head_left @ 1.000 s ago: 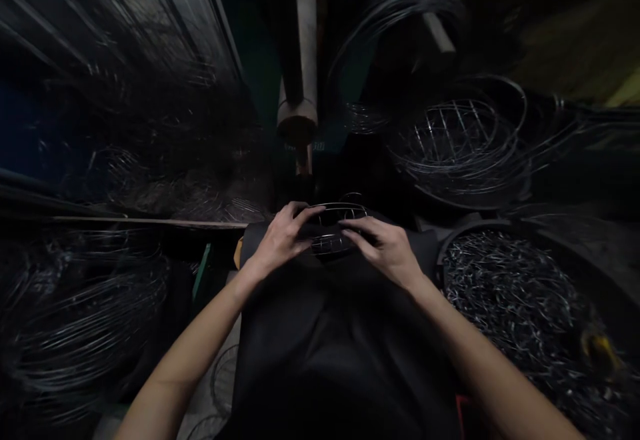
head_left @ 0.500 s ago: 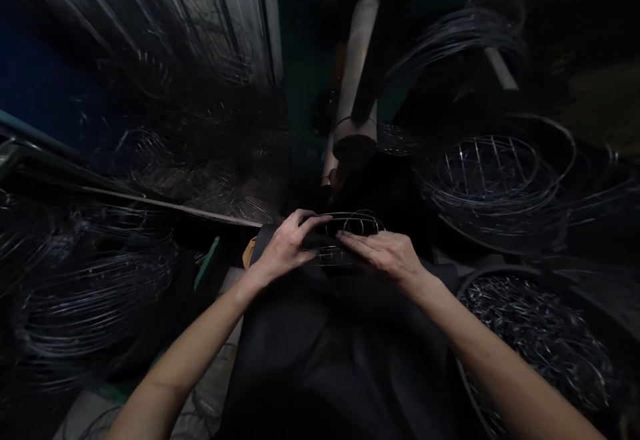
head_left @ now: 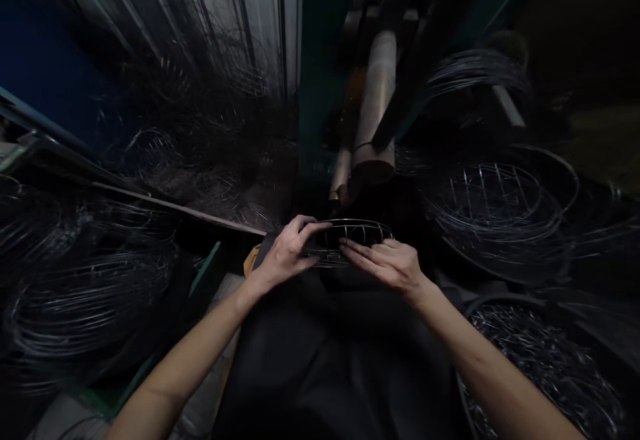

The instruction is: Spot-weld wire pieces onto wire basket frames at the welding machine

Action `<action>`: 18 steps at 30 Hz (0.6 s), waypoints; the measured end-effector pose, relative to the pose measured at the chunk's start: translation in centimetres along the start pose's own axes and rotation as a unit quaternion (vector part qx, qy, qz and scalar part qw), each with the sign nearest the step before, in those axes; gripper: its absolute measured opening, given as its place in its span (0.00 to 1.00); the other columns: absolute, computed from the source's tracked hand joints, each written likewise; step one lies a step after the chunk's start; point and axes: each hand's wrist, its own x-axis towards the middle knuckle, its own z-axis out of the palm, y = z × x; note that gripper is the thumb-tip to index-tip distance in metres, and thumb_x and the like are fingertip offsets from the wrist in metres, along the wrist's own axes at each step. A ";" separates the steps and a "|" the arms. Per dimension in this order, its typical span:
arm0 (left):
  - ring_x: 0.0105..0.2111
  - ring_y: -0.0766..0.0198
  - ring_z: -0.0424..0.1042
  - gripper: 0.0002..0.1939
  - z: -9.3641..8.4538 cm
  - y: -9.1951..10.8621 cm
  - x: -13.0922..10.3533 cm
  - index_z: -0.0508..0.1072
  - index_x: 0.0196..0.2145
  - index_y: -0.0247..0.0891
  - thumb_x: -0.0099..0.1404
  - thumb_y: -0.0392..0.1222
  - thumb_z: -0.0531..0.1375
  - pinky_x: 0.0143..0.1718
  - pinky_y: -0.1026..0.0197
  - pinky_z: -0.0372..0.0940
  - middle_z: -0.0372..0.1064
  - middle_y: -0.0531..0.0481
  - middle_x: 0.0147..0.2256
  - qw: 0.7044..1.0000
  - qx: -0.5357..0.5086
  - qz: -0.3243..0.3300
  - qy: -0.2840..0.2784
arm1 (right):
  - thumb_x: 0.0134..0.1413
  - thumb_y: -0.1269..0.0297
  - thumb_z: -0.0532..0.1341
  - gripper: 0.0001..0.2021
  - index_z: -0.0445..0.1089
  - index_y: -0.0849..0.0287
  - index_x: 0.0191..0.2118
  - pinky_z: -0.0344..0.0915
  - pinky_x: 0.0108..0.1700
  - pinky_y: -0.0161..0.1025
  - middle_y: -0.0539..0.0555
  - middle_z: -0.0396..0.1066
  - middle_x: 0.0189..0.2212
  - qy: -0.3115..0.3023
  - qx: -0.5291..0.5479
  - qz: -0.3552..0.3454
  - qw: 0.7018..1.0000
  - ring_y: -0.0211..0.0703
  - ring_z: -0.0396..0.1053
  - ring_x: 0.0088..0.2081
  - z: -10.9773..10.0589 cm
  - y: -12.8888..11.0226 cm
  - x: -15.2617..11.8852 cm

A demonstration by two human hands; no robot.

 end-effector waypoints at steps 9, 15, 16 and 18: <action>0.52 0.53 0.63 0.33 0.4 0.5 0.5 0.59 0.56 0.45 0.54 0.30 0.61 0.50 0.51 0.65 0.58 0.44 0.50 1.000 0.018 -0.004 0.008 | 0.56 0.78 0.58 0.12 0.73 0.58 0.43 0.59 0.27 0.33 0.51 0.73 0.46 -0.004 -0.021 -0.026 0.999 0.27 0.65 0.24 -0.3 0.6 -0.2; 0.52 0.53 0.63 0.32 0.5 0.0 0.7 0.58 0.57 0.45 0.57 0.34 0.62 0.52 0.49 0.64 0.57 0.43 0.50 0.999 0.032 0.011 0.011 | 0.55 0.75 0.60 0.13 0.72 0.56 0.46 0.58 0.27 0.34 0.51 0.71 0.49 -0.004 -0.039 -0.038 0.999 0.26 0.65 0.25 0.4 1.2 -1.0; 0.52 0.53 0.63 0.32 0.4 -0.2 0.8 0.58 0.58 0.45 0.57 0.34 0.62 0.52 0.50 0.64 0.58 0.43 0.50 0.999 0.032 0.014 0.012 | 0.55 0.74 0.61 0.13 0.72 0.56 0.46 0.58 0.27 0.34 0.51 0.70 0.49 -0.008 -0.040 -0.039 0.998 0.26 0.65 0.25 0.6 1.2 -1.0; 0.51 0.54 0.63 0.33 0.3 -0.5 0.8 0.58 0.58 0.44 0.56 0.33 0.62 0.52 0.50 0.64 0.58 0.43 0.50 0.999 0.032 0.020 0.017 | 0.55 0.73 0.61 0.12 0.72 0.57 0.45 0.58 0.27 0.34 0.52 0.70 0.50 -0.008 -0.040 -0.044 0.998 0.27 0.65 0.25 0.8 1.4 -0.8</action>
